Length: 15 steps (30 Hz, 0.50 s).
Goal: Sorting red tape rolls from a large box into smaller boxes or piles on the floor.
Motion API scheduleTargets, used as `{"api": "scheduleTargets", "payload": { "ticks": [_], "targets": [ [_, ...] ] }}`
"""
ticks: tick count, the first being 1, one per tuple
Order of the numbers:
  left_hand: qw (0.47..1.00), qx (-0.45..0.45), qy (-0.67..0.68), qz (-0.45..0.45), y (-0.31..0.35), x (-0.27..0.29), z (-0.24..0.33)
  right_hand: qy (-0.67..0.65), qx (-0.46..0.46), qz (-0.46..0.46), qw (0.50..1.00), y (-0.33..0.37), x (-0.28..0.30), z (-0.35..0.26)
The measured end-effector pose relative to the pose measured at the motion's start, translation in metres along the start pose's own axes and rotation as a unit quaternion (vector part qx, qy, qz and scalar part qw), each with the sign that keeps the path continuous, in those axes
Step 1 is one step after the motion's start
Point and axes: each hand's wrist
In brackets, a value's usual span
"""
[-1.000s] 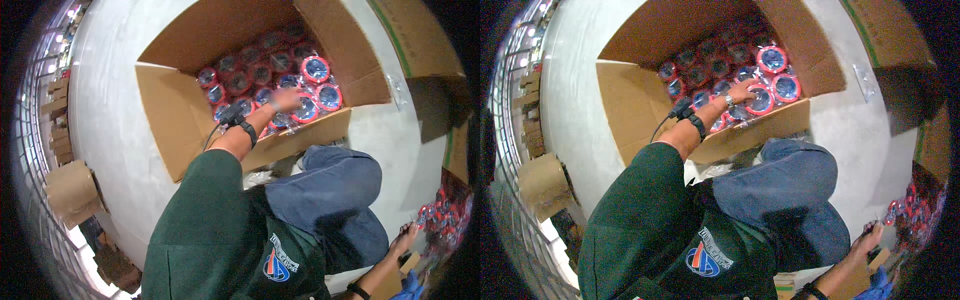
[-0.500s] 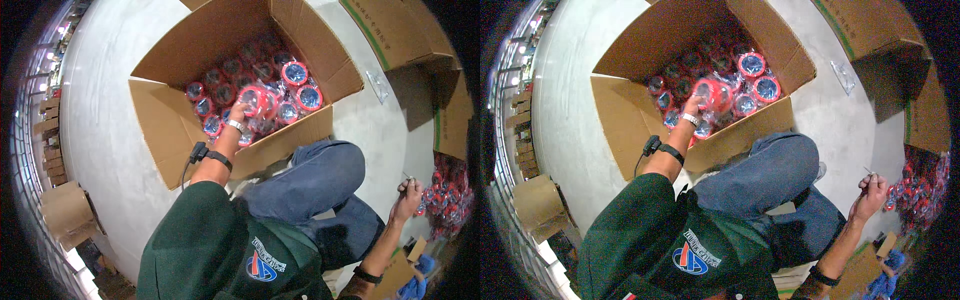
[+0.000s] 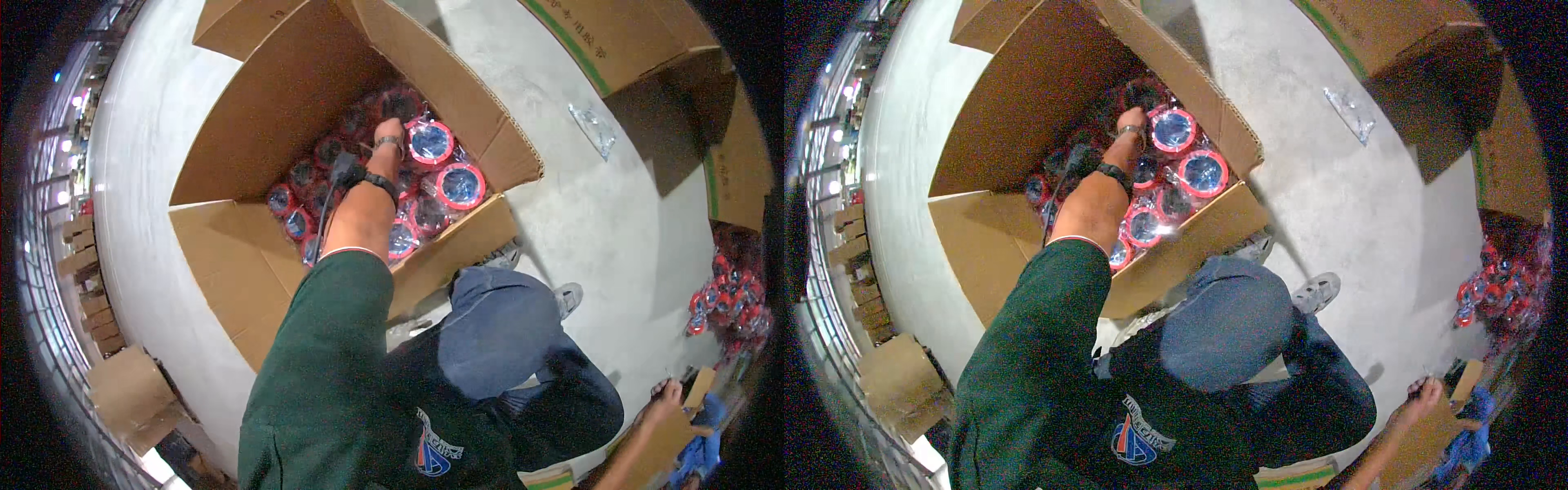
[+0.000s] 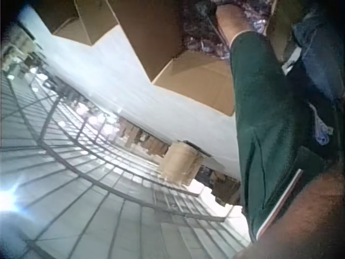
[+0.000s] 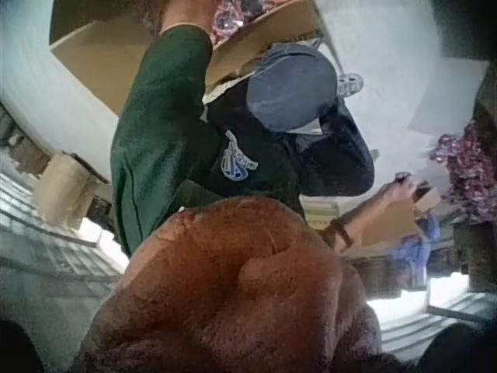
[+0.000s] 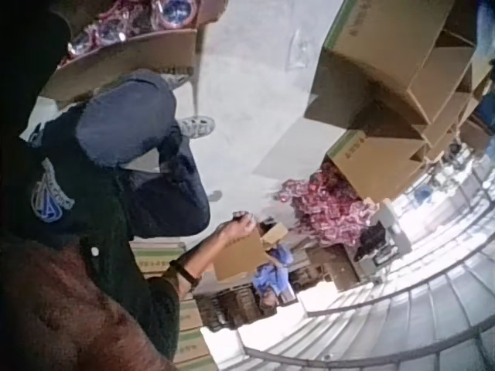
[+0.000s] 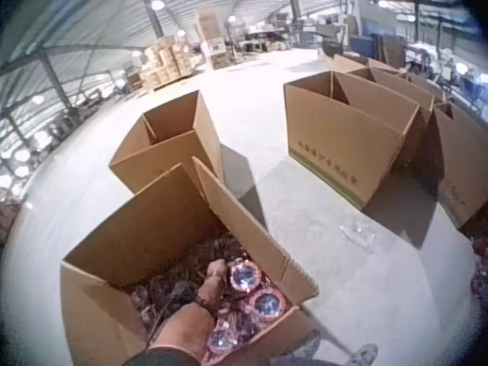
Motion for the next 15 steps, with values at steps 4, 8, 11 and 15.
{"api": "scheduleTargets", "payload": {
  "ticks": [4,8,11,15],
  "targets": [
    [0.986,0.123,0.105,-0.047,0.007,0.063,-0.042,-0.099,-0.084,-0.013,0.991,-0.011,-0.030,0.061],
    [0.999,-0.003,-0.048,0.011,0.028,0.076,-0.077,-0.057,-0.120,-0.100,0.986,-0.027,-0.062,0.064],
    [0.993,-0.107,-0.047,0.004,0.033,0.070,-0.050,-0.074,-0.107,-0.084,0.988,-0.028,-0.062,0.067],
    [0.989,-0.102,-0.103,-0.002,0.018,0.068,-0.039,-0.106,-0.145,-0.092,0.979,-0.036,-0.062,0.072]
  ]
}}
Point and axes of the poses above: each hand's wrist, its own y-axis away from the middle knuckle, its own x-axis out of the back of the hand, z = x × y, and after that the axes turned 1 degree about -z, right-handed
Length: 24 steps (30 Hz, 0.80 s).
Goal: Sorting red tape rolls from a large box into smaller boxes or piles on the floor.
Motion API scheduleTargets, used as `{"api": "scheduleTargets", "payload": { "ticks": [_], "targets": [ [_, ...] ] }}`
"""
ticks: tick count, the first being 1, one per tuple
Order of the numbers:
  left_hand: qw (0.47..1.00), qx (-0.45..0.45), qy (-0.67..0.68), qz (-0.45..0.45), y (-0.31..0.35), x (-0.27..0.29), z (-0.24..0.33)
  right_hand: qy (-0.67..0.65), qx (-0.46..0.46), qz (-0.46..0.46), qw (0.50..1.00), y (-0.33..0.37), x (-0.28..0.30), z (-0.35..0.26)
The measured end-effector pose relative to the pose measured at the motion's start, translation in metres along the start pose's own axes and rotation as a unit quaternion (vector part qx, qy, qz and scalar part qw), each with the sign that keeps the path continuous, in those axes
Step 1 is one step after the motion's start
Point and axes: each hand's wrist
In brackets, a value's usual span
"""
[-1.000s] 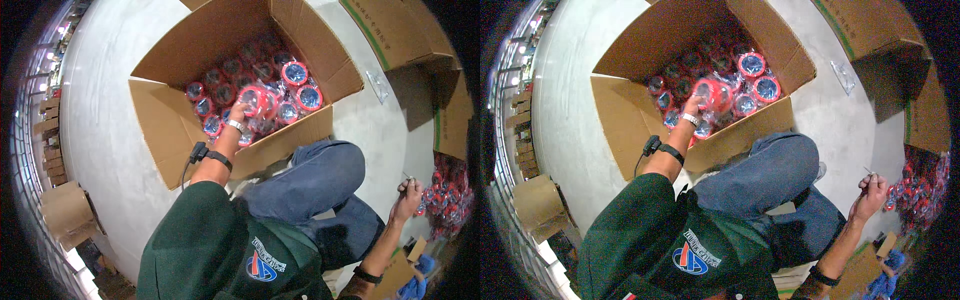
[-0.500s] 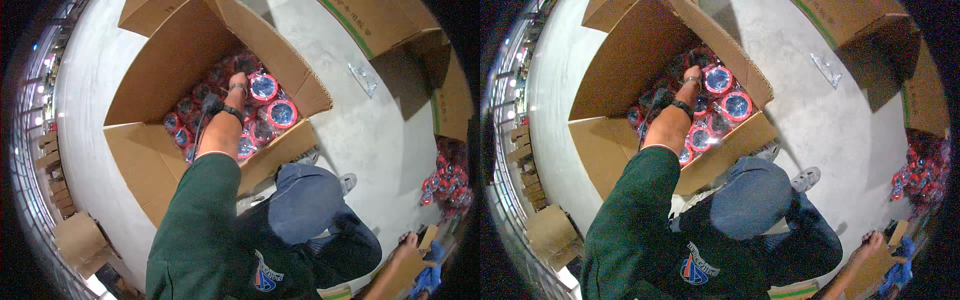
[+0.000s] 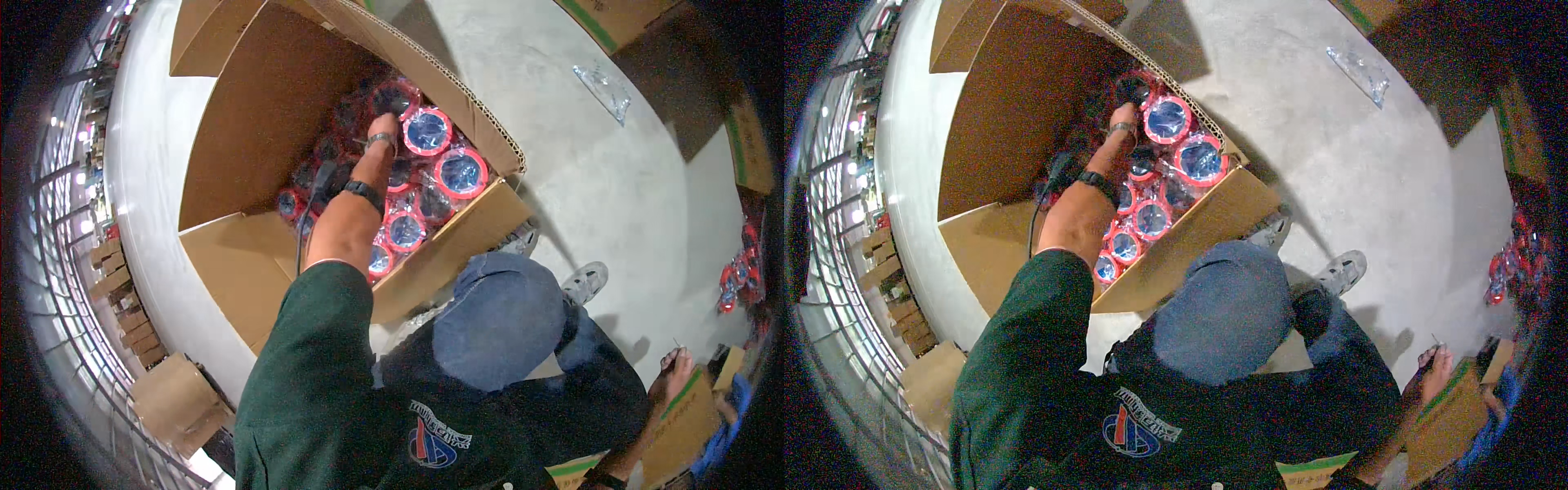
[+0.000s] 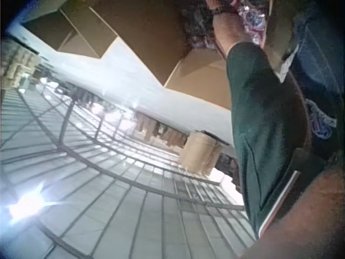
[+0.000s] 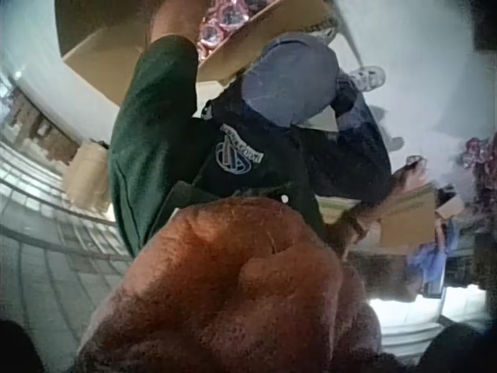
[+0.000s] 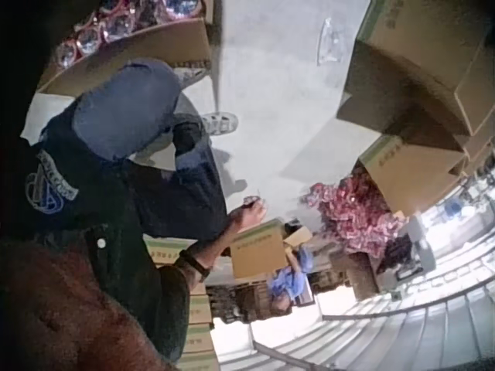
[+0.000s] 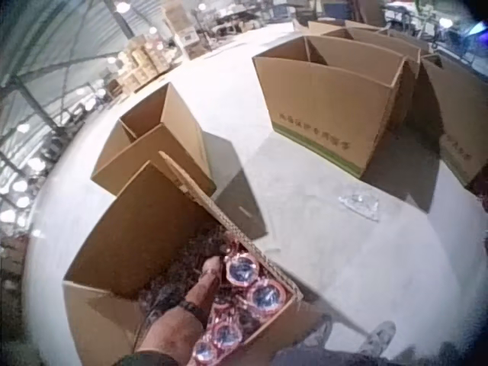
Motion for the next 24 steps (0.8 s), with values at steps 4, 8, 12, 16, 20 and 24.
{"api": "scheduleTargets", "payload": {
  "ticks": [4,8,12,16,20,24],
  "targets": [
    [0.979,0.141,0.148,-0.027,0.023,-0.001,0.036,0.065,0.025,0.008,0.998,0.020,-0.021,-0.024],
    [0.684,0.193,0.691,0.131,0.053,0.028,0.020,0.006,0.090,0.029,0.996,0.025,-0.012,-0.016],
    [0.891,0.084,0.391,0.214,0.165,0.040,0.002,-0.083,-0.012,-0.074,0.994,-0.006,0.087,0.034],
    [0.944,-0.050,0.304,0.114,0.330,0.021,-0.004,0.129,0.005,-0.020,0.991,0.063,0.129,0.135],
    [0.934,-0.026,0.312,-0.172,0.470,-0.048,-0.015,-0.020,-0.170,0.017,0.985,0.214,0.080,0.215],
    [0.912,-0.024,0.262,-0.316,0.517,-0.185,-0.160,-0.075,-0.262,0.004,0.962,0.328,0.019,0.269]
  ]
}}
Point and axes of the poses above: each hand's wrist, its own y-axis away from the middle knuckle, its own x-axis out of the back of the hand, z = x × y, and after that the axes turned 1 degree about -z, right-handed
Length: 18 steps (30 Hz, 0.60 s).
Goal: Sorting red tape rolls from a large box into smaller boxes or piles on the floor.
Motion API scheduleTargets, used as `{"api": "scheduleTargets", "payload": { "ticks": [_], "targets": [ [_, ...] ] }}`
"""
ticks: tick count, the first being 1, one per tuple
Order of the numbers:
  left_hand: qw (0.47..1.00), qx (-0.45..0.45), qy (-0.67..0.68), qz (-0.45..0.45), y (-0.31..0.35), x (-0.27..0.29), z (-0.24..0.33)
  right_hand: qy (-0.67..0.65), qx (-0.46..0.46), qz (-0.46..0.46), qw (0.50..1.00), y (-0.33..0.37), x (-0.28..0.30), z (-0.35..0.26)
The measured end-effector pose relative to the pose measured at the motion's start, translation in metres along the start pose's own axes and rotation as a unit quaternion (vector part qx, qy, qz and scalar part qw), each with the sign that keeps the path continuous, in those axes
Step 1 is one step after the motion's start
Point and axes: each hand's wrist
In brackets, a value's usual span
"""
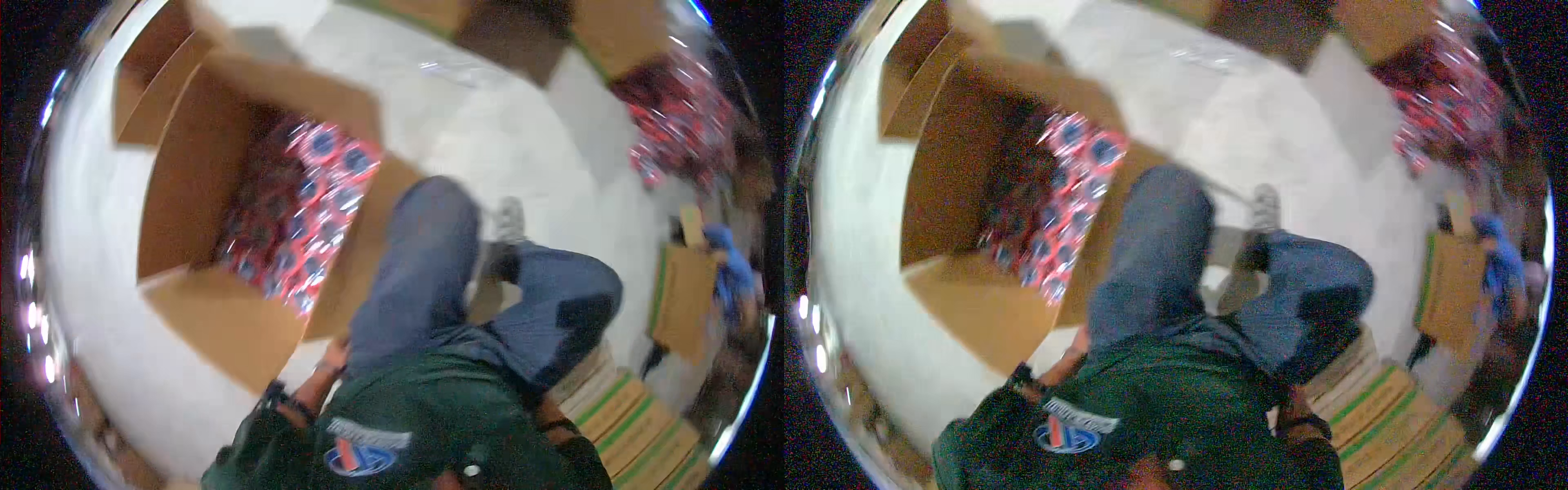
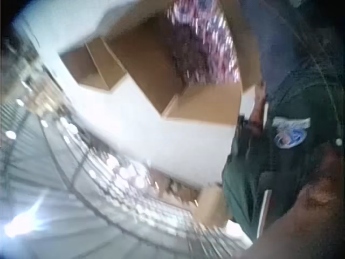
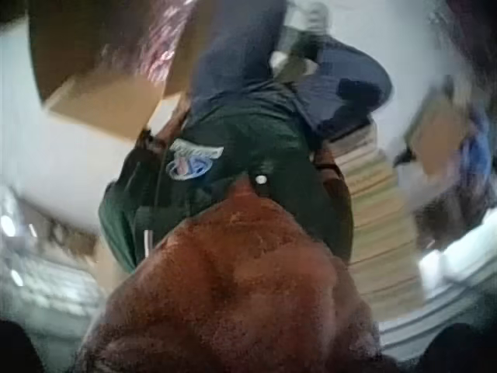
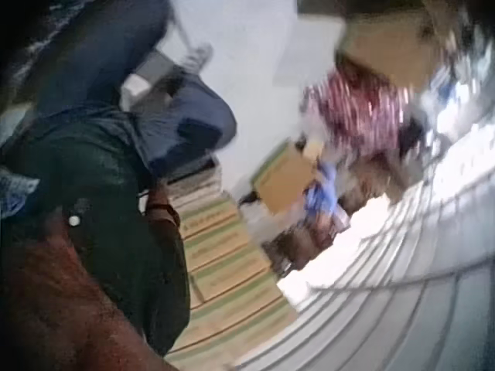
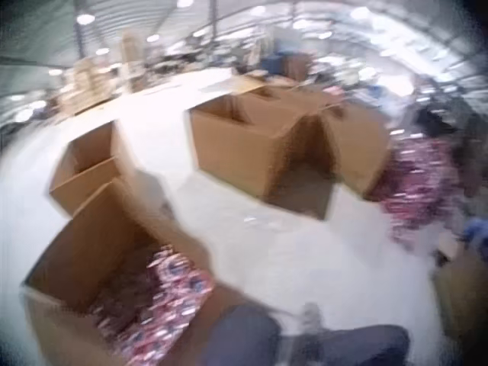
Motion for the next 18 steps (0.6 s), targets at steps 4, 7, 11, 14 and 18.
{"api": "scheduleTargets", "payload": {
  "ticks": [4,7,11,14,18],
  "targets": [
    [0.993,0.108,-0.005,0.038,0.047,0.045,0.010,-0.065,-0.046,0.024,0.997,0.035,-0.002,0.053],
    [0.985,0.149,-0.009,0.090,0.057,0.089,0.046,-0.100,-0.070,0.028,0.992,0.039,-0.001,0.069],
    [0.979,0.161,-0.023,0.126,0.038,0.097,0.110,-0.118,-0.109,0.041,0.986,0.026,0.018,0.064],
    [0.975,0.179,-0.037,0.130,0.016,0.088,0.158,-0.116,-0.158,0.046,0.979,0.006,0.033,0.048],
    [0.974,0.187,-0.055,0.112,-0.016,0.073,0.229,-0.118,-0.196,0.069,0.971,-0.011,0.058,0.012]
  ]
}}
Point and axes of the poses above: each hand's wrist, its own y-axis away from the middle knuckle, its own x-axis out of the back of the hand, z = x × y, and after that the axes turned 1 degree about -z, right-handed
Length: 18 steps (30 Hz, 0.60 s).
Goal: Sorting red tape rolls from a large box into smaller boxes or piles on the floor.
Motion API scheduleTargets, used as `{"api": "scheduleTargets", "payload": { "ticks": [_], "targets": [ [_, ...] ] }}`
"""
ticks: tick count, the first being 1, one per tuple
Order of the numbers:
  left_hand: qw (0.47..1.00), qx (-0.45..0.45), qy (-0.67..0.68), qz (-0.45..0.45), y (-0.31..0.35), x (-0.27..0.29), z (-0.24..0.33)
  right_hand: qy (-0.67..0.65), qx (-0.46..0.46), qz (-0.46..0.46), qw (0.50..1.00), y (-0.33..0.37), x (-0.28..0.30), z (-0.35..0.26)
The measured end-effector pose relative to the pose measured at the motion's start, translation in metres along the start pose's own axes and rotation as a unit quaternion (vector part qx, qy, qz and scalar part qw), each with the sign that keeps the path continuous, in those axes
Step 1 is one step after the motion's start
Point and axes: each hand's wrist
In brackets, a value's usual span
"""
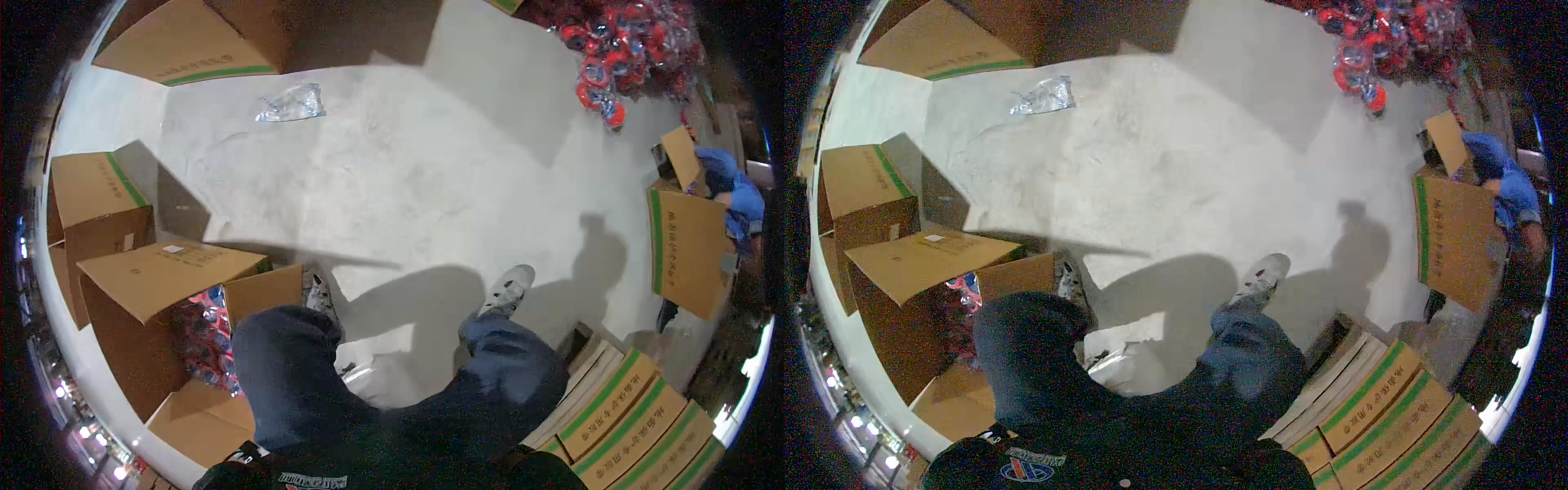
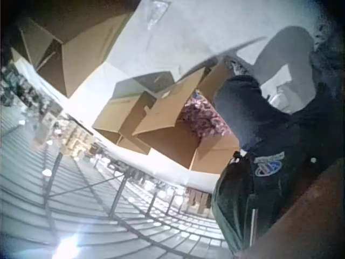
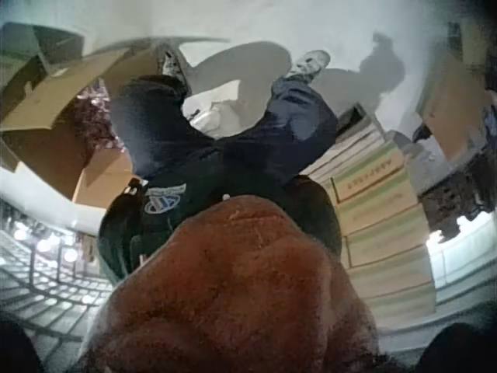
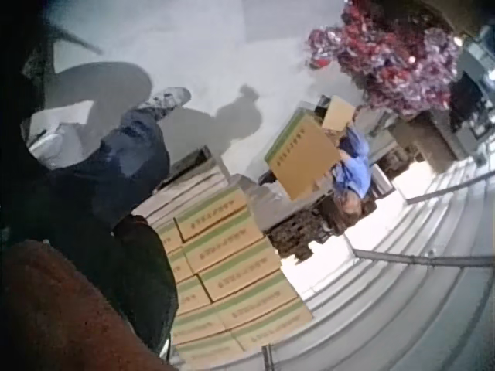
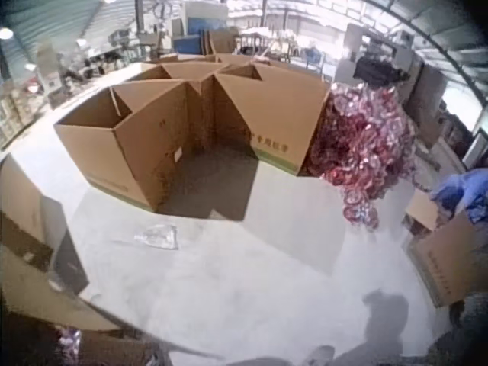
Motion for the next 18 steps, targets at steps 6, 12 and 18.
{"api": "scheduleTargets", "payload": {
  "ticks": [6,12,18],
  "targets": [
    [1.000,-0.015,-0.009,-0.020,0.020,-0.035,0.089,0.001,0.033,-0.008,0.999,-0.013,0.002,-0.095],
    [0.992,-0.121,-0.020,-0.015,0.041,-0.090,0.194,0.003,0.102,-0.043,0.994,-0.023,0.015,-0.166],
    [0.956,-0.179,0.125,0.194,0.021,-0.025,0.208,-0.005,0.107,-0.063,0.992,-0.044,0.027,-0.158]
  ]
}}
Point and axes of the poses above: each hand's wrist, its own y-axis away from the middle knuckle, its own x-axis out of the back of the hand, z = x × y, and after that the axes turned 1 degree about -z, right-handed
